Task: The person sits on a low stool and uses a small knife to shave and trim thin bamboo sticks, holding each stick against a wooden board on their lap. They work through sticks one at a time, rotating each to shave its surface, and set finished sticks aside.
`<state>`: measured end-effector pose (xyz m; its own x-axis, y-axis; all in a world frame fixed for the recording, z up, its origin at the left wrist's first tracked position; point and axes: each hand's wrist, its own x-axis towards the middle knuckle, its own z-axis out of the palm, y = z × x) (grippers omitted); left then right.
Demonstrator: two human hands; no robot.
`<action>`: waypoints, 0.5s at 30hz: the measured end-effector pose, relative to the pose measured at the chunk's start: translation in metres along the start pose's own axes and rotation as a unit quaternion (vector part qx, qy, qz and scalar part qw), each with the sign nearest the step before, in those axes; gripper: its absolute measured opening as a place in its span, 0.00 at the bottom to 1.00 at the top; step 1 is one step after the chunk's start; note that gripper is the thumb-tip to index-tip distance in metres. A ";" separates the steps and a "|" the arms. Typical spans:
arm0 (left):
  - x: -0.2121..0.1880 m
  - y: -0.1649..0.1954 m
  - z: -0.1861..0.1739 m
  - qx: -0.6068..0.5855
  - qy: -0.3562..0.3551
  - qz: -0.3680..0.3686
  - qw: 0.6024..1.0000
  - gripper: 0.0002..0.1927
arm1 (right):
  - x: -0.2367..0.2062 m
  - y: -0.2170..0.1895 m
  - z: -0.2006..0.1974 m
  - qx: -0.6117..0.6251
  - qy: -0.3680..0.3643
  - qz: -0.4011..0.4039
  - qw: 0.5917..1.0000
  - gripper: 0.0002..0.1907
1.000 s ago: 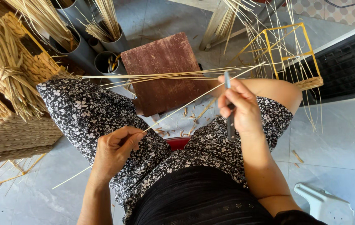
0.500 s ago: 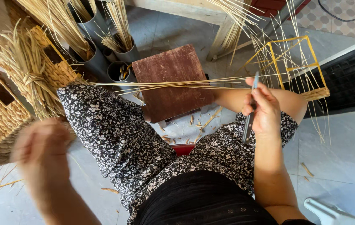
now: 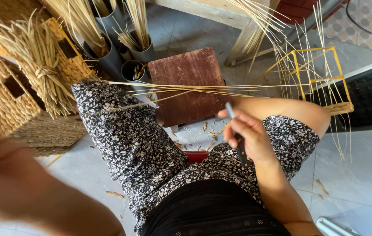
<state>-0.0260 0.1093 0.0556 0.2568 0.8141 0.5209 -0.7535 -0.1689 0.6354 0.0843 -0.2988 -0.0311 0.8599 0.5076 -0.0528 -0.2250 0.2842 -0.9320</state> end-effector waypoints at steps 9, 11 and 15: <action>-0.133 -0.048 0.095 -0.168 -0.098 -0.485 0.853 0.04 | -0.004 -0.013 0.052 -0.080 -0.100 0.027 0.991 0.25; -0.152 -0.054 0.101 -0.186 -0.105 -0.530 0.820 0.04 | -0.004 -0.015 0.060 -0.076 -0.051 0.002 0.996 0.27; -0.174 -0.064 0.099 -0.206 -0.131 -0.603 0.760 0.06 | 0.001 -0.010 0.064 -0.053 0.020 -0.047 0.997 0.24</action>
<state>0.0377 -0.0765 -0.0196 0.9815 0.0914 -0.1683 0.0135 0.8434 0.5371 0.0582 -0.2491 0.0005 0.8934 0.4486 0.0250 -0.0937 0.2404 -0.9661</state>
